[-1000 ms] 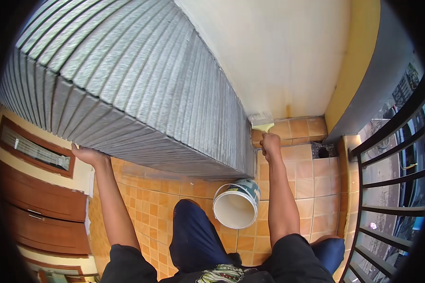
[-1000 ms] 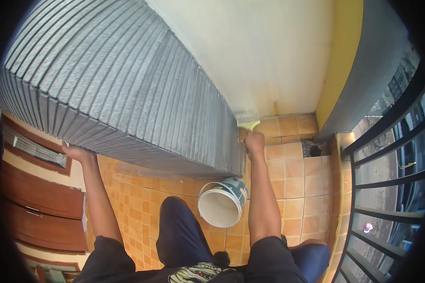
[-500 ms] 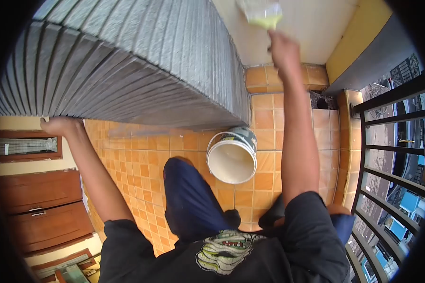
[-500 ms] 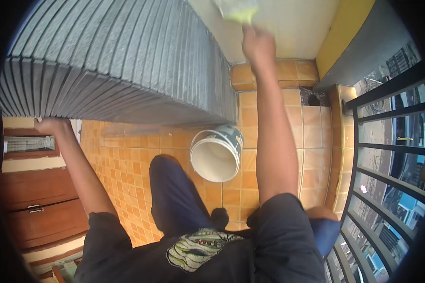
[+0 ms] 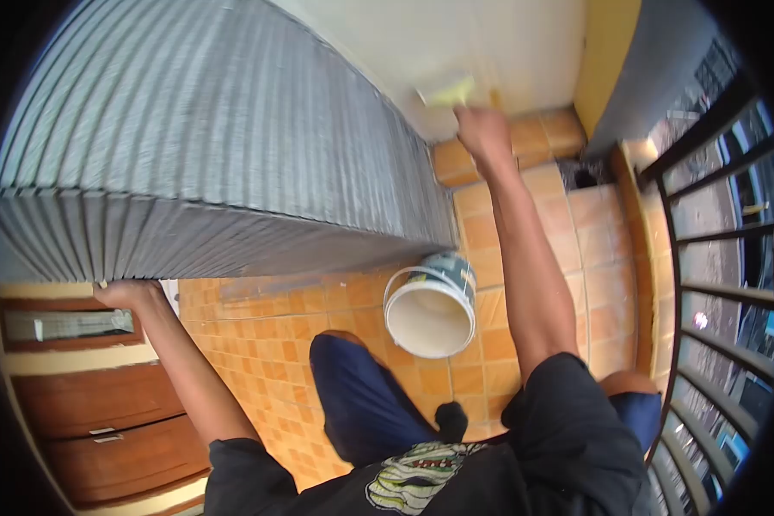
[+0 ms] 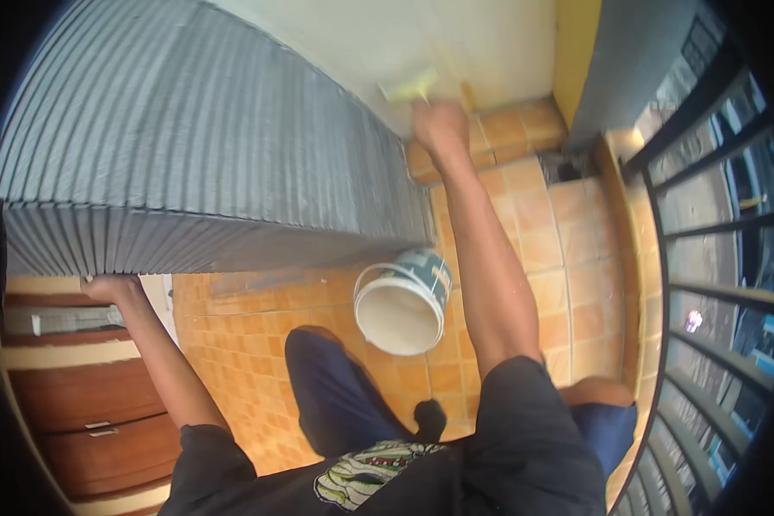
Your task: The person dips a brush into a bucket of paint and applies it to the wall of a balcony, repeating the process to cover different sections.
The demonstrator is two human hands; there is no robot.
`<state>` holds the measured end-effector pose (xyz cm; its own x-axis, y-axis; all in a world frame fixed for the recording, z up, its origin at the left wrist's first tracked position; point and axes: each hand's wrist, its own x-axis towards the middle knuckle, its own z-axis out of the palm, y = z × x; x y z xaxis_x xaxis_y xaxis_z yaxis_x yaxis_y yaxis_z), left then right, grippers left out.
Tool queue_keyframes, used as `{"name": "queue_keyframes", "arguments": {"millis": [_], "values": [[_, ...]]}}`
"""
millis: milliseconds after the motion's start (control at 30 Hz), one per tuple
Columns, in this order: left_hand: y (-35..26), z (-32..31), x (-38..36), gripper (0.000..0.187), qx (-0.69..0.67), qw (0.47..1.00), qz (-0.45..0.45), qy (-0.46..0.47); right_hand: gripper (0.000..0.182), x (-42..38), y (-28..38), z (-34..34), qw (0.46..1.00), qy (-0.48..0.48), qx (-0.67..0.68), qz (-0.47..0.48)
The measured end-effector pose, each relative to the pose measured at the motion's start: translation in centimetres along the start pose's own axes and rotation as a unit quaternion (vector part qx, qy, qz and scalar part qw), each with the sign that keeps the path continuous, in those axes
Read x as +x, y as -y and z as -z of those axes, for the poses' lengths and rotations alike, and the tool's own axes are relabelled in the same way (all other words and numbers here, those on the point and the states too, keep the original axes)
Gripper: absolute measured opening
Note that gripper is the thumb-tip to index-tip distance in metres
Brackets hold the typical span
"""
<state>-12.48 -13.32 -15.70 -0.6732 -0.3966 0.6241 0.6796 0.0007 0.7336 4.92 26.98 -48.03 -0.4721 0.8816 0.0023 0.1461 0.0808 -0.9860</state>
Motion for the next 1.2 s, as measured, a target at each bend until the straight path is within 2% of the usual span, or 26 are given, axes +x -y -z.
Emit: {"name": "queue_keyframes", "arguments": {"millis": [67,100,133,200,300,433,533,633,700,767,867,900,1000,1133,1200], "values": [[0.5,0.4,0.6,0.061,0.026,0.999,0.011,-0.029,0.044,-2.0,5.7,1.8,0.999,-0.016,0.04,0.004],[0.6,0.8,1.0,0.062,0.025,0.999,0.023,-0.006,0.045,-2.3,6.5,2.2,0.998,-0.03,0.048,0.003],[0.8,0.9,1.2,0.064,0.02,0.999,0.034,0.014,0.047,-2.2,5.9,2.3,0.998,-0.035,0.049,-0.012],[0.5,0.9,0.8,0.067,0.05,0.997,0.047,-0.032,0.052,-3.0,4.4,2.2,0.997,-0.029,0.049,-0.051],[0.1,0.1,-0.4,0.069,0.073,0.995,0.039,-0.052,0.054,-1.9,-4.1,0.4,0.993,-0.015,-0.036,-0.111],[0.2,1.0,0.1,0.072,0.074,0.996,0.041,-0.019,0.051,-0.7,-13.4,0.1,0.962,0.073,-0.143,-0.219],[-0.6,-0.4,-1.4,0.073,0.061,0.997,0.043,0.004,0.049,-0.9,-11.9,0.7,0.96,0.059,-0.135,-0.238],[-0.8,-0.8,-1.8,0.073,0.051,0.998,0.042,0.014,0.046,-0.8,-6.3,0.8,0.991,-0.024,-0.066,-0.11],[-0.5,-0.8,-1.7,0.072,0.05,0.998,0.039,-0.008,0.047,-0.4,-0.1,2.3,0.996,0.01,0.009,-0.085],[0.8,1.2,1.0,0.072,0.064,0.998,0.015,0.003,0.049,-0.9,3.7,3.4,0.998,-0.056,0.012,0.006],[0.2,0.4,-0.1,0.071,0.056,0.998,0.031,0.002,0.058,-1.8,8.3,5.7,0.993,-0.012,0.115,0.017],[-0.1,0.0,-0.7,0.071,0.054,0.998,0.034,0.001,0.058,-1.5,8.2,5.7,0.994,-0.019,0.104,0.008],[-0.8,-1.0,-2.0,0.065,0.078,0.997,-0.002,-0.024,0.059,0.0,4.9,5.0,0.997,-0.026,0.063,-0.023],[0.7,1.0,1.0,0.069,0.063,0.998,0.004,0.014,0.049,0.3,-6.0,1.2,0.997,-0.044,0.007,-0.062],[0.7,0.7,0.8,0.072,0.068,0.997,0.012,-0.026,0.045,-0.3,-11.3,-0.1,0.994,-0.019,-0.02,-0.105]]}}
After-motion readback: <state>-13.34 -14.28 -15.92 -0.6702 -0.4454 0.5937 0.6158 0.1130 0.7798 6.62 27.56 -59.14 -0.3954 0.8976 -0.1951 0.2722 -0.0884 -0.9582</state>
